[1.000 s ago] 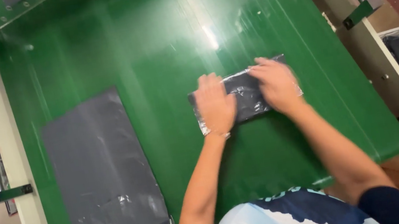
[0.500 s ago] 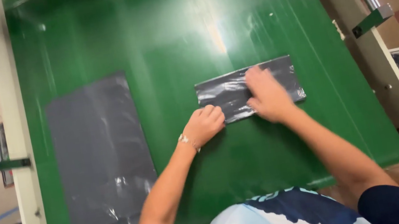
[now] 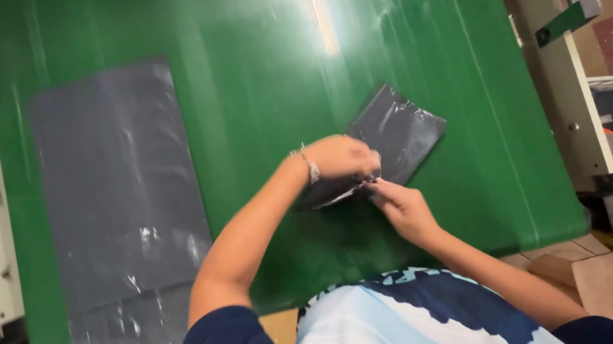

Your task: Folding plastic bags on a conveyor belt and stacking them into a basket.

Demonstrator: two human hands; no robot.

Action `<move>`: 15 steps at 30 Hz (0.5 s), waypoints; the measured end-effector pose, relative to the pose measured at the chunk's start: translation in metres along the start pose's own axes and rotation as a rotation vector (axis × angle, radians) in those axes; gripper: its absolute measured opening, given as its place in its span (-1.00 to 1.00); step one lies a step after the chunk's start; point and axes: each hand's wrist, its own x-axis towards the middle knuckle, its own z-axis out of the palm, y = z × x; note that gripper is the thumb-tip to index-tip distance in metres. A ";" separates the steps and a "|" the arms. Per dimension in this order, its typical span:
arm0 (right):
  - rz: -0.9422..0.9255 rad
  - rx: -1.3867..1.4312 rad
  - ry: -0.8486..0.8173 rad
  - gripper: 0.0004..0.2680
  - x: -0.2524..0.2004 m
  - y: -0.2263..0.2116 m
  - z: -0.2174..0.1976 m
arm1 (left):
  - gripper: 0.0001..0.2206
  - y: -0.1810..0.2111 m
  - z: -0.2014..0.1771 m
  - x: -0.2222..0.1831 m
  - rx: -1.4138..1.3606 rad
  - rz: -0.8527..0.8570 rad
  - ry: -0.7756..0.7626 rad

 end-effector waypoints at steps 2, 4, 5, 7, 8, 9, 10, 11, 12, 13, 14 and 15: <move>0.186 0.175 -0.024 -0.89 -0.006 0.022 -0.005 | -0.58 -0.006 -0.017 0.007 -0.243 -0.060 0.024; 0.638 0.714 0.268 -0.90 -0.005 0.041 -0.004 | -0.24 -0.036 -0.018 0.026 -0.492 -0.460 0.110; 0.642 0.716 0.263 -0.90 0.003 0.050 -0.007 | -0.24 -0.039 -0.010 0.023 -0.495 -0.466 0.110; 0.761 1.211 0.208 -0.95 0.022 0.069 -0.016 | -0.54 -0.043 0.004 0.019 -0.295 -0.218 0.374; 0.761 1.207 0.193 -0.95 0.026 0.061 -0.024 | -0.54 -0.051 0.017 0.035 -0.301 -0.224 0.386; 0.796 1.269 0.189 -0.91 0.030 0.053 -0.030 | -0.59 -0.060 0.030 0.049 0.002 -0.164 0.539; 0.837 1.329 0.173 -0.85 0.035 0.044 -0.035 | -0.62 -0.071 0.043 0.060 0.306 -0.116 0.686; 0.842 1.323 0.145 -0.85 0.033 0.043 -0.042 | -0.62 -0.058 0.055 0.068 0.300 -0.137 0.701; 0.881 1.342 0.133 -0.87 0.037 0.040 -0.046 | -0.63 -0.048 0.060 0.073 0.401 -0.207 0.795; 0.920 1.359 0.122 -0.88 0.040 0.036 -0.048 | -0.64 -0.039 0.065 0.076 0.505 -0.279 0.885; 0.923 1.348 0.046 -0.88 0.037 0.029 -0.054 | -0.64 -0.044 0.073 0.089 0.503 -0.340 0.921; 0.916 1.275 0.095 -0.90 0.035 0.022 -0.058 | -0.64 -0.051 0.077 0.101 0.584 -0.269 1.116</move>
